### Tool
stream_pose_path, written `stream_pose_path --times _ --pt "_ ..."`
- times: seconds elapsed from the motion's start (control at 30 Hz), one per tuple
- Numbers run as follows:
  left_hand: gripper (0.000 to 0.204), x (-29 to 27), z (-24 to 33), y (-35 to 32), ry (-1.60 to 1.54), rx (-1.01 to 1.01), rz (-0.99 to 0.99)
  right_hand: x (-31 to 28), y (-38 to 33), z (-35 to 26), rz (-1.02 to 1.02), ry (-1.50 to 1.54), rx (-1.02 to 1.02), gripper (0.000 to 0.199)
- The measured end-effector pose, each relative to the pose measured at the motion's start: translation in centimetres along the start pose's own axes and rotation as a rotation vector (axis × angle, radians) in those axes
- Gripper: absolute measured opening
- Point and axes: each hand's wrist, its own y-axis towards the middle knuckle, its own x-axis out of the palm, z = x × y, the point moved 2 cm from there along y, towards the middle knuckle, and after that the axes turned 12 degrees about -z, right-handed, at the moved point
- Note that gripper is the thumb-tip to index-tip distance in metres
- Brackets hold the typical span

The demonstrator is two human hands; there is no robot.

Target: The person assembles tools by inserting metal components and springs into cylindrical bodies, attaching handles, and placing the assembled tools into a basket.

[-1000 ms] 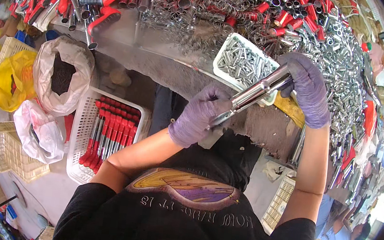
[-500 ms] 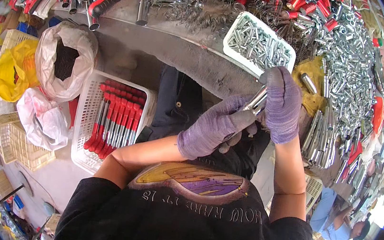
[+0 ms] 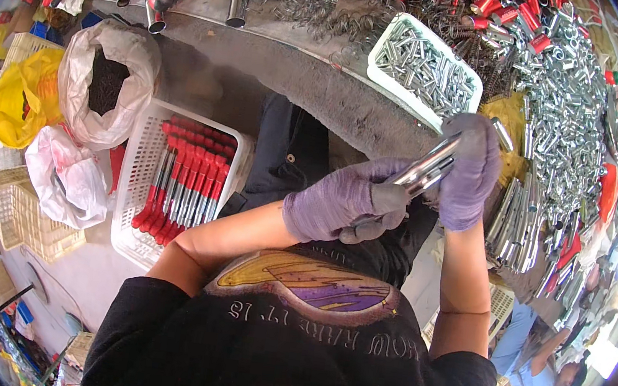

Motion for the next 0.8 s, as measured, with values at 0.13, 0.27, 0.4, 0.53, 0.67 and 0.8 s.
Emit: stream_pose_path --times 0.13,0.27,0.4,0.53,0.67,0.8 --pt "0.043 -0.6 -0.6 -0.1 -0.055 -0.022 -0.001 0.3 0.0 -0.1 0.033 0.062 0.066 0.032" --pt "0.067 -1.2 -2.0 -0.3 -0.423 -0.048 -0.109 1.2 -0.4 -0.1 -0.003 0.076 0.049 0.031" --pt "0.055 -0.9 -1.3 0.0 -0.268 0.110 -0.028 1.3 -0.2 -0.6 -0.013 -0.095 0.110 0.028" --pt "0.038 -0.6 -0.2 0.0 -0.101 0.152 0.040 1.6 0.6 -1.3 -0.072 -0.340 0.047 0.025" --pt "0.055 -0.6 0.3 -0.4 0.024 0.089 0.139 1.7 0.8 -0.8 -0.098 -0.377 0.076 0.025" --pt "0.047 -1.4 0.6 -0.5 0.136 0.038 0.146 1.4 1.1 -0.5 -0.150 -0.285 0.095 0.029"
